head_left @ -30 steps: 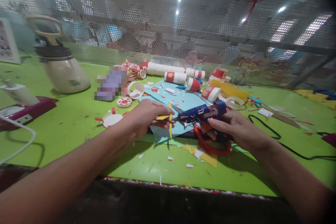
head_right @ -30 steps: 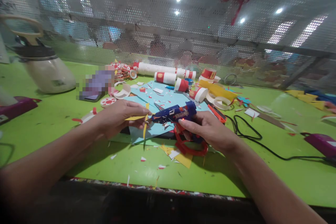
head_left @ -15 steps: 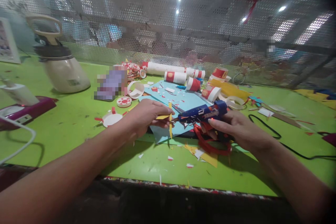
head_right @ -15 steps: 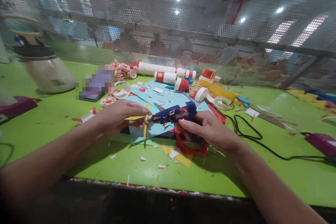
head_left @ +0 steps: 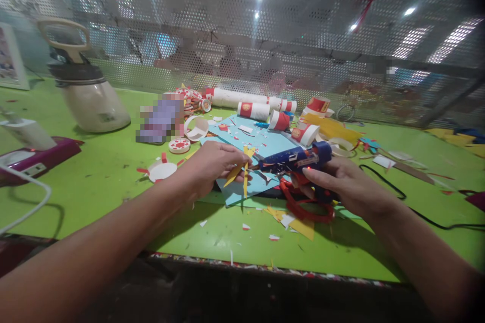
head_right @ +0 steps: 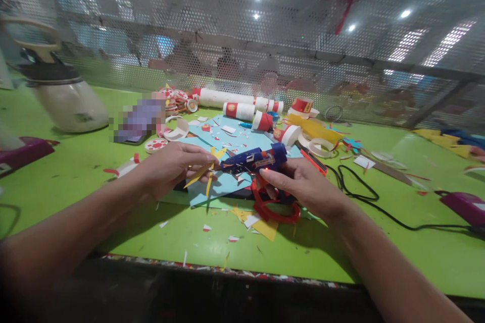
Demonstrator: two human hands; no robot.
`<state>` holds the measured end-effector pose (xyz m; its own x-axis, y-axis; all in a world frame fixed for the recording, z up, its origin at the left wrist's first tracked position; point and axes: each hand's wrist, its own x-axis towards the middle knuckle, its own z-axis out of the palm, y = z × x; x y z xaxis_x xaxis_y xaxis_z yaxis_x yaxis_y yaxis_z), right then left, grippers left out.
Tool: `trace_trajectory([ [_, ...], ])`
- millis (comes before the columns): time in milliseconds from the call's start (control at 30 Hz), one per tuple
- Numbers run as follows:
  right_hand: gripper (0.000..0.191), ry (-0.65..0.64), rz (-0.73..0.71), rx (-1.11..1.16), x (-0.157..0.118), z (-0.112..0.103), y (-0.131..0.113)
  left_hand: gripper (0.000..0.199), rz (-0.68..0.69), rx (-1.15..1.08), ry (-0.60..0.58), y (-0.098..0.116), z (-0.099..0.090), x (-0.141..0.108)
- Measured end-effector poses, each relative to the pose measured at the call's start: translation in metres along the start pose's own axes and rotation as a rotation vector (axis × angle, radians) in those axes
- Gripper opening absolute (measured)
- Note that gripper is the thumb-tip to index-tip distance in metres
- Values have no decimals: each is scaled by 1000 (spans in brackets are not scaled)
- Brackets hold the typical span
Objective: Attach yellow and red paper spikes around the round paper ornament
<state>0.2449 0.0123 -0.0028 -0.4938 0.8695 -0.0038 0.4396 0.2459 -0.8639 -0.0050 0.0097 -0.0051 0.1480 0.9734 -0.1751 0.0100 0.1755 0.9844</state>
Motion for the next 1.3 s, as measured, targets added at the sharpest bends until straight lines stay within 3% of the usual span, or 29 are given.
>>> trace_trajectory([
  [567,37,-10,-11,8,0,2,-4,12,52,63,44,-6,-1,4],
  [1300,40,7,-20,-97,-2,-1,-2,15,112,136,-10,-7,-4,4],
])
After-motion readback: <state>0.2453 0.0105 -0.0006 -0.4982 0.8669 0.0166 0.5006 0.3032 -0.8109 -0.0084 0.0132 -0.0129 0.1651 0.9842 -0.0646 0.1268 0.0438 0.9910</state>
